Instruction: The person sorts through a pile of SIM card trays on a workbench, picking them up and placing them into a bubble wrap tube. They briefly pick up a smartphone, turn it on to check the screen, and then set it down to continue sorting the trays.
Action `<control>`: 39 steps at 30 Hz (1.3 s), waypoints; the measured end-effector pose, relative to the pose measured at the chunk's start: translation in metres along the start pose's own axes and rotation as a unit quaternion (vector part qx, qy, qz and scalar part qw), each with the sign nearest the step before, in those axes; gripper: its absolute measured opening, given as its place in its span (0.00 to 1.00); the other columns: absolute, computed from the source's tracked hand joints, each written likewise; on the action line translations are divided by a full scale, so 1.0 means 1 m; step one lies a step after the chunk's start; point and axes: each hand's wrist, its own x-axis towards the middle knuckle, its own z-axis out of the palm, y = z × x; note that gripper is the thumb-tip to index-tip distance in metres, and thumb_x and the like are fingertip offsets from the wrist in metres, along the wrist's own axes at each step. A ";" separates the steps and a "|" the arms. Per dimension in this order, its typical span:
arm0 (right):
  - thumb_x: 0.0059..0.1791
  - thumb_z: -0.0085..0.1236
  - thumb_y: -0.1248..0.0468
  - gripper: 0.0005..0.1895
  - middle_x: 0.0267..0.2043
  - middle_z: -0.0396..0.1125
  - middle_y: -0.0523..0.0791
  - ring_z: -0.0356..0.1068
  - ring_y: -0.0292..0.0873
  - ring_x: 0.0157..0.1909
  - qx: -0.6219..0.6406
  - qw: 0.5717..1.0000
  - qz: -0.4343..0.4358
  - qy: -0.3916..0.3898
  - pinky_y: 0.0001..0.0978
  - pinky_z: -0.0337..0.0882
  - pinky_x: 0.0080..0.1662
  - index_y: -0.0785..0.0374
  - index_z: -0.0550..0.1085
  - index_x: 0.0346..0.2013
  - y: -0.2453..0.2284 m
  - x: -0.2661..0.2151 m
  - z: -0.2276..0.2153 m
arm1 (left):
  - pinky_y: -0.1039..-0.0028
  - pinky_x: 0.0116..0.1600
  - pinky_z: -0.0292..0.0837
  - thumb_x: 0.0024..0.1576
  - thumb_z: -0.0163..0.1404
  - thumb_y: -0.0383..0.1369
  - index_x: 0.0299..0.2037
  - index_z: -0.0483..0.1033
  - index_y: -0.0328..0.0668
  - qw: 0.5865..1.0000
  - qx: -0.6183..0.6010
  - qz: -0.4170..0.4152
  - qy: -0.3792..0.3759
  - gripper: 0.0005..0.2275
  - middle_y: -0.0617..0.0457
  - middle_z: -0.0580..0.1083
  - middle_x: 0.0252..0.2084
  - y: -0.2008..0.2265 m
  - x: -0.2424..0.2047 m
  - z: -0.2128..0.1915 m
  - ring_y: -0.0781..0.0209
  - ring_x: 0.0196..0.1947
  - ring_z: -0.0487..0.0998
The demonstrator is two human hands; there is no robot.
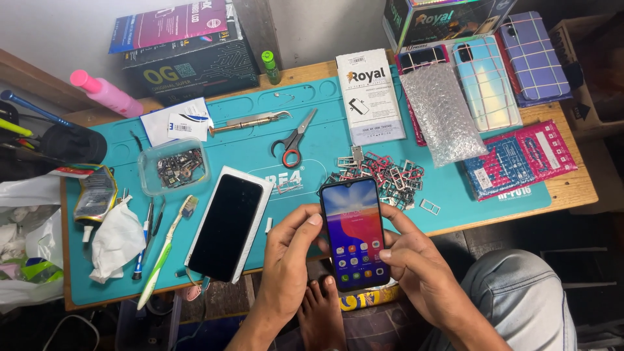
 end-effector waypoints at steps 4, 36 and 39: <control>0.45 0.53 0.70 0.41 0.44 0.74 0.55 0.72 0.45 0.40 -0.013 1.000 0.009 0.006 0.35 0.70 0.45 0.58 0.66 0.76 -0.001 0.003 0.007 | 0.70 0.41 0.79 0.67 0.42 0.39 0.44 0.82 0.34 1.000 -0.029 -0.009 0.006 0.17 0.49 0.83 0.37 -0.005 0.005 -0.001 0.61 0.37 0.81; 0.60 0.26 0.47 0.37 0.62 0.65 0.76 0.62 0.80 0.58 0.140 0.952 0.239 0.128 0.77 0.60 0.64 0.68 0.67 0.73 -0.046 -0.011 0.068 | 0.75 0.22 0.72 0.63 0.51 0.36 0.73 0.73 0.46 0.966 -0.235 -0.103 -0.014 0.25 0.49 0.77 0.52 0.015 -0.004 -0.004 0.60 0.32 0.73; 0.57 0.36 0.42 0.41 0.60 0.73 0.71 0.77 0.77 0.52 0.199 0.954 0.195 -0.113 0.76 0.77 0.56 0.76 0.68 0.69 -0.012 -0.006 0.025 | 0.80 0.27 0.65 0.64 0.48 0.36 0.74 0.71 0.39 0.956 -0.279 -0.054 -0.071 0.26 0.54 0.73 0.34 0.011 -0.004 -0.003 0.66 0.22 0.68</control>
